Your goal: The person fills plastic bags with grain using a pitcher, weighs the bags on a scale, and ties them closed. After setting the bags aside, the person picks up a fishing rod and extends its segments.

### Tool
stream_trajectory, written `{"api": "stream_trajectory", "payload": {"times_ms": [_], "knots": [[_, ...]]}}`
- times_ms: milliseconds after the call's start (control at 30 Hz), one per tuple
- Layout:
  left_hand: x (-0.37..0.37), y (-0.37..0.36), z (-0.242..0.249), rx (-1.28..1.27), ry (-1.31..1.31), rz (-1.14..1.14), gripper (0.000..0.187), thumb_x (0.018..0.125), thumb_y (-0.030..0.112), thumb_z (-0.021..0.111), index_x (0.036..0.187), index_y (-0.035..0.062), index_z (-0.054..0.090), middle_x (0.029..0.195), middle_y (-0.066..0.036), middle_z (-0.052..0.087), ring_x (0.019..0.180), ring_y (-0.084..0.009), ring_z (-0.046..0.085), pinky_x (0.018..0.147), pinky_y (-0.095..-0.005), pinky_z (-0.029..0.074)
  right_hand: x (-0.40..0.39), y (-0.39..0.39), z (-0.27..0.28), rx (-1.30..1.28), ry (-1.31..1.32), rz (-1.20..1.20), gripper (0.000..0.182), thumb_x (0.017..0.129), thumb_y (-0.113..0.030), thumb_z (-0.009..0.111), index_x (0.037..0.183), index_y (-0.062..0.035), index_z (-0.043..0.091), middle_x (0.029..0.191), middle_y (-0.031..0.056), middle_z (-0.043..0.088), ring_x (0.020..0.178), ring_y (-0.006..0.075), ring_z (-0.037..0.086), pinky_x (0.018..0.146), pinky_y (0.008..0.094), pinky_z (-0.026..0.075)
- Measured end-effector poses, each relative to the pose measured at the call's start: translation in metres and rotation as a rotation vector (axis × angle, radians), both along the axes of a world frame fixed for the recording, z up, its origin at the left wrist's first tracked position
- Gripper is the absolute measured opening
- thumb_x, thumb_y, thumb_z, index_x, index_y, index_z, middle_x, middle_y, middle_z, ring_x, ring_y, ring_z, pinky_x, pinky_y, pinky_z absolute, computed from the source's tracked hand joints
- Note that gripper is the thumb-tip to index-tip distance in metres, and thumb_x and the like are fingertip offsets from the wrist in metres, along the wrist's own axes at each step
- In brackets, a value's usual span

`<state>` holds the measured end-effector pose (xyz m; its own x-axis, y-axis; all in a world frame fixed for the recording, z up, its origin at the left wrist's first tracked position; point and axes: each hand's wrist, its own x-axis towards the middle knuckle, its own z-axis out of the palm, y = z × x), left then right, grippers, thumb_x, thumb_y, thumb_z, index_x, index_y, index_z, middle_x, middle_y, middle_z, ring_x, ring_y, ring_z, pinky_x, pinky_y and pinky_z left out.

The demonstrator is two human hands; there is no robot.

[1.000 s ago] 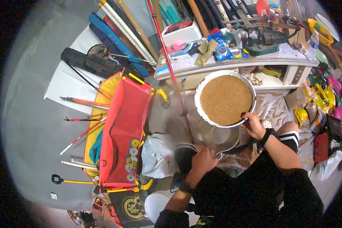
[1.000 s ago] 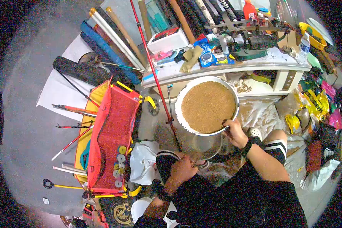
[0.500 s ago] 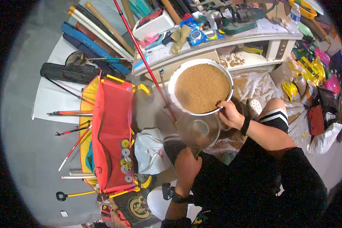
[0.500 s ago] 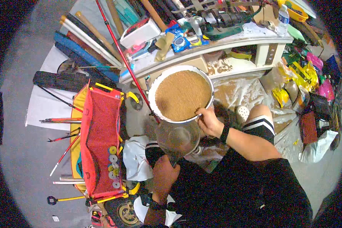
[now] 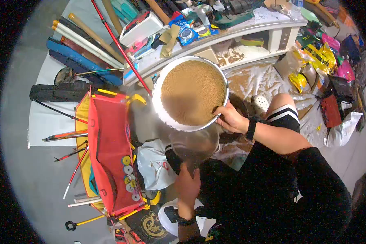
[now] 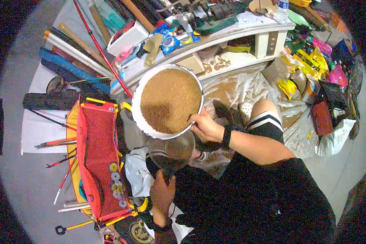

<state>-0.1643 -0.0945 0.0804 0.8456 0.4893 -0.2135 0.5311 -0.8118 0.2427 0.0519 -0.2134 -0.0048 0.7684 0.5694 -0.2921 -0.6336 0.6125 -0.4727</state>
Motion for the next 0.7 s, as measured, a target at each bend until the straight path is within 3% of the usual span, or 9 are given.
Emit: {"api": "stream_trajectory", "payload": {"times_ms": [167, 233, 300, 400, 467, 600, 700], "knots": [[-0.006, -0.003, 0.003, -0.001, 0.105, 0.089, 0.043, 0.085, 0.033, 0.056, 0.113, 0.0022, 0.044, 0.095, -0.026, 0.061, 0.088, -0.0458, 0.057, 0.075, -0.0514, 0.045, -0.002, -0.006, 0.007, 0.021, -0.003, 0.050, 0.039, 0.076, 0.005, 0.045, 0.113, -0.0066, 0.047, 0.094, 0.0039, 0.054, 0.072, 0.0135, 0.053, 0.060, 0.0254, 0.047], [-0.012, 0.005, -0.011, -0.084, 0.060, 0.059, 0.047, 0.084, 0.036, 0.057, 0.115, 0.0031, 0.046, 0.095, -0.025, 0.061, 0.086, -0.0427, 0.059, 0.074, -0.0490, 0.046, 0.004, -0.007, -0.010, 0.075, -0.119, 0.147, 0.036, 0.076, 0.005, 0.045, 0.111, -0.0056, 0.049, 0.096, 0.0040, 0.054, 0.074, 0.0139, 0.054, 0.061, 0.0254, 0.048], [-0.016, 0.007, -0.018, -0.125, -0.043, 0.038, 0.046, 0.084, 0.037, 0.058, 0.112, 0.0027, 0.048, 0.094, -0.025, 0.061, 0.085, -0.0429, 0.059, 0.074, -0.0490, 0.046, -0.001, -0.007, -0.001, 0.012, -0.003, 0.063, 0.034, 0.078, 0.005, 0.046, 0.111, -0.0041, 0.049, 0.102, 0.0055, 0.055, 0.089, 0.0167, 0.057, 0.073, 0.0285, 0.052], [-0.014, 0.006, -0.018, -0.152, 0.086, 0.105, 0.043, 0.083, 0.035, 0.060, 0.108, 0.0015, 0.050, 0.096, -0.025, 0.061, 0.089, -0.0427, 0.058, 0.075, -0.0475, 0.046, -0.001, -0.007, 0.000, -0.020, 0.033, 0.039, 0.034, 0.079, 0.004, 0.046, 0.111, -0.0038, 0.049, 0.103, 0.0052, 0.055, 0.092, 0.0171, 0.056, 0.077, 0.0305, 0.051], [-0.021, 0.014, -0.035, -0.255, -0.102, 0.052, 0.040, 0.083, 0.032, 0.061, 0.104, 0.0007, 0.051, 0.096, -0.025, 0.060, 0.091, -0.0426, 0.057, 0.076, -0.0460, 0.045, -0.002, -0.011, 0.007, -0.069, 0.025, 0.050, 0.034, 0.079, 0.004, 0.046, 0.112, -0.0036, 0.048, 0.103, 0.0050, 0.055, 0.092, 0.0168, 0.056, 0.078, 0.0309, 0.051], [-0.016, 0.015, -0.028, -0.301, -0.114, 0.047, 0.040, 0.083, 0.032, 0.062, 0.104, 0.0003, 0.050, 0.095, -0.024, 0.059, 0.091, -0.0424, 0.056, 0.076, -0.0445, 0.045, 0.012, -0.018, -0.020, -0.198, -0.110, 0.127, 0.040, 0.076, 0.003, 0.047, 0.116, -0.0035, 0.046, 0.103, 0.0047, 0.055, 0.093, 0.0160, 0.054, 0.080, 0.0294, 0.048], [-0.014, 0.018, -0.028, -0.379, -0.077, 0.063, 0.057, 0.082, 0.039, 0.063, 0.115, -0.0047, 0.047, 0.106, -0.027, 0.056, 0.100, -0.0410, 0.054, 0.085, -0.0431, 0.043, 0.015, -0.014, -0.021, -0.219, -0.270, 0.071, 0.048, 0.072, 0.004, 0.048, 0.119, -0.0030, 0.045, 0.106, 0.0054, 0.056, 0.094, 0.0161, 0.054, 0.082, 0.0284, 0.044]]}}
